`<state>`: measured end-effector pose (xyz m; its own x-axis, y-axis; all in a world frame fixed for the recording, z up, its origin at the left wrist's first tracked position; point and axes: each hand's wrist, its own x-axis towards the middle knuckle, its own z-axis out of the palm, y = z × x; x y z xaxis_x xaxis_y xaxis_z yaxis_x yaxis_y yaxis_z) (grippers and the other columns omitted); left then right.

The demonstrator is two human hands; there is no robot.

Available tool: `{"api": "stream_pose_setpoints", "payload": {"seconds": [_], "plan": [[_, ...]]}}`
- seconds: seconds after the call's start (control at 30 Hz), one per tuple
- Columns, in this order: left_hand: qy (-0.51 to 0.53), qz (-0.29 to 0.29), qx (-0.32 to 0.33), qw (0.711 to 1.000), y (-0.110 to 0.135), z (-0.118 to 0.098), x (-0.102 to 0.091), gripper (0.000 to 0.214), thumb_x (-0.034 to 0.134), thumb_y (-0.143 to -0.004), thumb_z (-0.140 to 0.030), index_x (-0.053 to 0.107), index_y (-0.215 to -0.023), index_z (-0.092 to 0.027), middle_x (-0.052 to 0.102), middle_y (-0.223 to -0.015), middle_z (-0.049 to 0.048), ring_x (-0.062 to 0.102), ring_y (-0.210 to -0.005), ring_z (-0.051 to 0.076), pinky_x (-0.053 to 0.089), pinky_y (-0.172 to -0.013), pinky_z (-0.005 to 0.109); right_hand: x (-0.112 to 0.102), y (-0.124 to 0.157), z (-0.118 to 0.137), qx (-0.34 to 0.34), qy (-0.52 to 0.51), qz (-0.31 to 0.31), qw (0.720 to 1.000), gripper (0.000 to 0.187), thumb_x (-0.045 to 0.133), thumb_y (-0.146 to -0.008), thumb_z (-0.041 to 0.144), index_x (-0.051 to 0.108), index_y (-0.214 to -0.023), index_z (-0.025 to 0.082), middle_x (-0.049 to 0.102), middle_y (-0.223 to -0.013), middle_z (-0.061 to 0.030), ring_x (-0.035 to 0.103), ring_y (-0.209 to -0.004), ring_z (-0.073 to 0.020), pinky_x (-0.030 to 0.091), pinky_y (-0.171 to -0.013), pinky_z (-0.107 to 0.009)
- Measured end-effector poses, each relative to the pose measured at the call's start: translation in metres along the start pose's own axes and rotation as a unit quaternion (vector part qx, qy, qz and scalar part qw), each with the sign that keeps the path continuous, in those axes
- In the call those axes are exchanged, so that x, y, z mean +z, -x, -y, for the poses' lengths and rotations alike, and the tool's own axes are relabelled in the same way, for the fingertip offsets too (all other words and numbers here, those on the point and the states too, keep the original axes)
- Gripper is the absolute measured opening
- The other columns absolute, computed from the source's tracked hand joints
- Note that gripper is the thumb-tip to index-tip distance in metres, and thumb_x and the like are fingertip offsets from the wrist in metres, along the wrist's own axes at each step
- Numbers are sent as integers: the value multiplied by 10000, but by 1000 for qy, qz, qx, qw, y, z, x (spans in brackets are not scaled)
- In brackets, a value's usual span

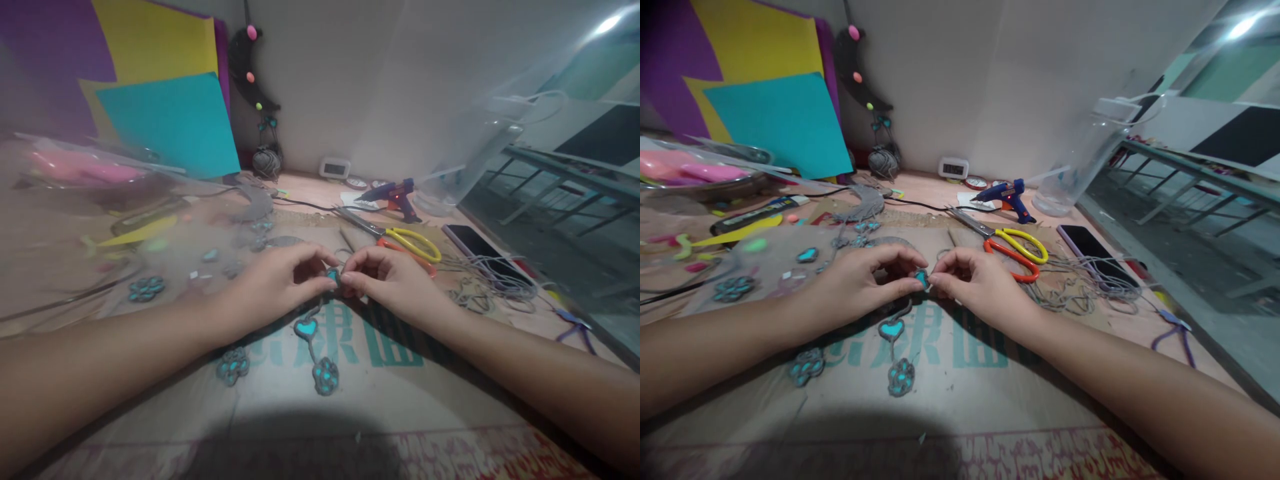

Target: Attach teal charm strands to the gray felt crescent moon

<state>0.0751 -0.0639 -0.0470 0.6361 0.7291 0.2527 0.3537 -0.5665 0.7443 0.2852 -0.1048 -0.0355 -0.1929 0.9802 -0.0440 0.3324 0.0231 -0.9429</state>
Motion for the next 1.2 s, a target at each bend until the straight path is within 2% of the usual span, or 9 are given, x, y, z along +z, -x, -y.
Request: {"api": "stream_pose_setpoints", "payload": {"seconds": [0.2, 0.37, 0.47, 0.6, 0.7, 0.83, 0.9, 1.03, 1.2], "plan": [[18, -3, 5, 1000, -1, -2, 0, 154, 642, -893, -296, 679, -1018, -214, 731, -842, -16, 662, -741, 134, 483, -662, 233, 3, 1, 0, -23, -18, -8, 1000, 275, 759, -789, 364, 570, -896, 195, 631, -717, 16, 629, -642, -130, 527, -597, -271], [27, -13, 2, 1000, 0, 1, 0, 139, 641, -895, -306, 664, -1000, -218, 714, -844, -22, 650, -755, 135, 482, -663, 238, -2, 5, 5, -97, 15, -59, 993, 309, 700, -855, 363, 509, -1059, 233, 639, -1104, -50, 575, -575, -80, 516, -495, -249], [34, -20, -3, 999, -1, 1, 0, 128, 642, -894, -303, 655, -982, -211, 701, -833, -23, 646, -749, 132, 484, -657, 238, -7, 5, 8, -86, 46, -65, 993, 288, 685, -865, 346, 547, -1094, 237, 645, -1178, -68, 558, -506, -59, 484, -443, -240], [37, -24, -5, 999, -1, -1, 0, 132, 643, -890, -305, 647, -971, -202, 698, -830, -16, 640, -738, 134, 484, -649, 243, -7, 3, 8, 2, 4, 3, 1000, 328, 697, -837, 335, 591, -1124, 218, 704, -1119, -69, 528, -410, -46, 472, -392, -242], [34, -19, -7, 999, 0, -3, -1, 143, 629, -899, -322, 644, -965, -197, 703, -842, -4, 641, -744, 140, 485, -644, 245, -4, 3, 8, 44, -16, 25, 999, 299, 714, -812, 310, 626, -1075, 198, 747, -898, -41, 513, -402, -57, 460, -392, -225], [28, -23, -6, 999, 0, -4, -2, 142, 632, -897, -322, 637, -968, -199, 707, -819, -6, 648, -737, 141, 488, -640, 241, -1, 2, 7, 38, 0, 26, 999, 140, 708, -802, 294, 672, -870, 177, 701, -687, -6, 494, -438, -62, 422, -407, -194], [21, -22, -5, 1000, 0, -4, -2, 142, 636, -893, -319, 636, -973, -203, 715, -818, -6, 657, -740, 145, 493, -649, 244, -2, 2, 6, 34, 12, 26, 999, 151, 705, -807, 320, 672, -818, 172, 661, -623, 9, 494, -444, -66, 407, -409, -192], [12, -18, 0, 1000, 0, -2, -1, 156, 634, -898, -332, 639, -994, -209, 728, -834, -3, 672, -755, 152, 497, -663, 253, -1, 1, 4, 29, 31, 17, 999, 178, 718, -788, 342, 678, -807, 170, 565, -550, 50, 463, -431, -66, 375, -413, -202], [14, -18, -2, 1000, 1, 0, 0, 175, 641, -896, -330, 623, -1023, -211, 724, -838, -9, 672, -761, 146, 496, -667, 248, 1, 1, 4, 17, 2, 2, 1000, 211, 732, -763, 342, 646, -850, 170, 551, -566, 61, 462, -448, -66, 353, -435, -205]]}}
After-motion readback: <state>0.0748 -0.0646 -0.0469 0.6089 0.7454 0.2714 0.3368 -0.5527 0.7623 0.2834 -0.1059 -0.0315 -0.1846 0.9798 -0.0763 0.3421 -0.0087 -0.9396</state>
